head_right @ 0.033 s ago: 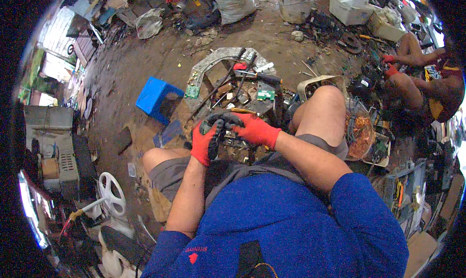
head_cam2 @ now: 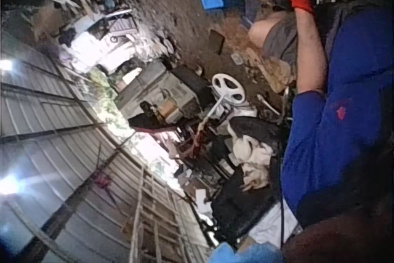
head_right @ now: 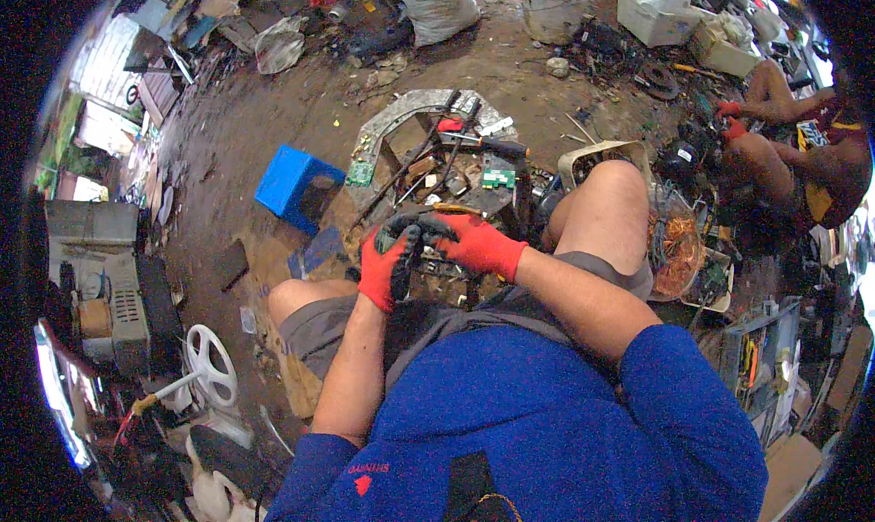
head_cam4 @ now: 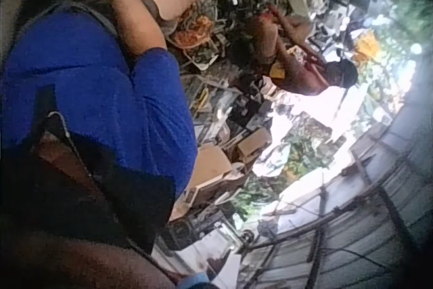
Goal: The person sits on the ground and uses a screwdriver to remove screws and pry off components from a green circuit board. The person then places the board into a container and picks up another board to continue disassembly.
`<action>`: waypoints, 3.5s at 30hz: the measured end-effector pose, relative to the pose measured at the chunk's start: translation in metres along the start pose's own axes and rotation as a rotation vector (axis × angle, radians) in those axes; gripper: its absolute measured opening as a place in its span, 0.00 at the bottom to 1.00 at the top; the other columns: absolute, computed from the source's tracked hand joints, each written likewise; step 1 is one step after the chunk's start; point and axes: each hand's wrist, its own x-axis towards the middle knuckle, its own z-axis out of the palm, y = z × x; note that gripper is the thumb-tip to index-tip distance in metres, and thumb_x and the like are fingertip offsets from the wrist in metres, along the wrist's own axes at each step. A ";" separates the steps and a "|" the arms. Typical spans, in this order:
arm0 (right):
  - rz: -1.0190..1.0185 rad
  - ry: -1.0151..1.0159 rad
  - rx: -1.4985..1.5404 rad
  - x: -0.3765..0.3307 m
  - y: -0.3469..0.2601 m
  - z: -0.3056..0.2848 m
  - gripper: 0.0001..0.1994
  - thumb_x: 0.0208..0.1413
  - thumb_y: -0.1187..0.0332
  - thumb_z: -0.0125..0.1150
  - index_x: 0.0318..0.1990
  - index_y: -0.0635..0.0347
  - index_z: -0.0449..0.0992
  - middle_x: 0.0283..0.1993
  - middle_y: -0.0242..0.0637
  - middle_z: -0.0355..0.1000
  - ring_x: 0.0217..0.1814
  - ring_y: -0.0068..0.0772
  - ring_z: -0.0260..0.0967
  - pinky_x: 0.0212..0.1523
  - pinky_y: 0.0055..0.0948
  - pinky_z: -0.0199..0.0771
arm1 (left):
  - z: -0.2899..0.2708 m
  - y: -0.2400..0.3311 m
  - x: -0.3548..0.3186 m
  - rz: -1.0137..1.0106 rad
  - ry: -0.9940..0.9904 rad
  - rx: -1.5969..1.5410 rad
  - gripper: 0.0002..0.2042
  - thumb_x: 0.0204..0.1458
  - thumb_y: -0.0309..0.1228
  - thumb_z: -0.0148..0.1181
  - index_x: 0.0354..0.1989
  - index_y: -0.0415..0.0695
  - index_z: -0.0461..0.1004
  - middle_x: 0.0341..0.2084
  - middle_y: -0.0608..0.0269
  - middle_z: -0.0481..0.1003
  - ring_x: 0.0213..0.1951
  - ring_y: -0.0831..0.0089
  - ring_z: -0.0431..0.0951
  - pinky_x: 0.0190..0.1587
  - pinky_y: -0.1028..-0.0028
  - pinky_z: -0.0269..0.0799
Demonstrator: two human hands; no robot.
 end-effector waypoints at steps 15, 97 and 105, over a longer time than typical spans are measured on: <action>0.019 0.104 -0.061 -0.004 -0.006 -0.001 0.22 0.55 0.70 0.54 0.59 0.61 0.66 0.54 0.48 0.70 0.59 0.43 0.67 0.60 0.35 0.64 | -0.020 -0.019 0.002 -0.095 0.018 -0.172 0.10 0.56 0.32 0.60 0.42 0.40 0.76 0.31 0.66 0.78 0.30 0.77 0.76 0.31 0.75 0.72; 0.161 0.348 0.234 0.001 -0.008 0.021 0.14 0.52 0.66 0.63 0.45 0.60 0.76 0.42 0.40 0.77 0.44 0.32 0.74 0.47 0.31 0.72 | 0.003 -0.015 -0.012 0.045 0.080 -0.015 0.13 0.55 0.28 0.60 0.47 0.36 0.74 0.41 0.64 0.78 0.41 0.75 0.77 0.47 0.74 0.71; 0.017 0.289 0.023 -0.003 -0.026 0.014 0.19 0.51 0.66 0.63 0.52 0.59 0.72 0.45 0.43 0.76 0.50 0.41 0.74 0.51 0.33 0.71 | 0.003 -0.010 -0.009 -0.040 0.038 -0.257 0.12 0.57 0.29 0.57 0.46 0.38 0.75 0.39 0.63 0.78 0.38 0.74 0.77 0.41 0.74 0.73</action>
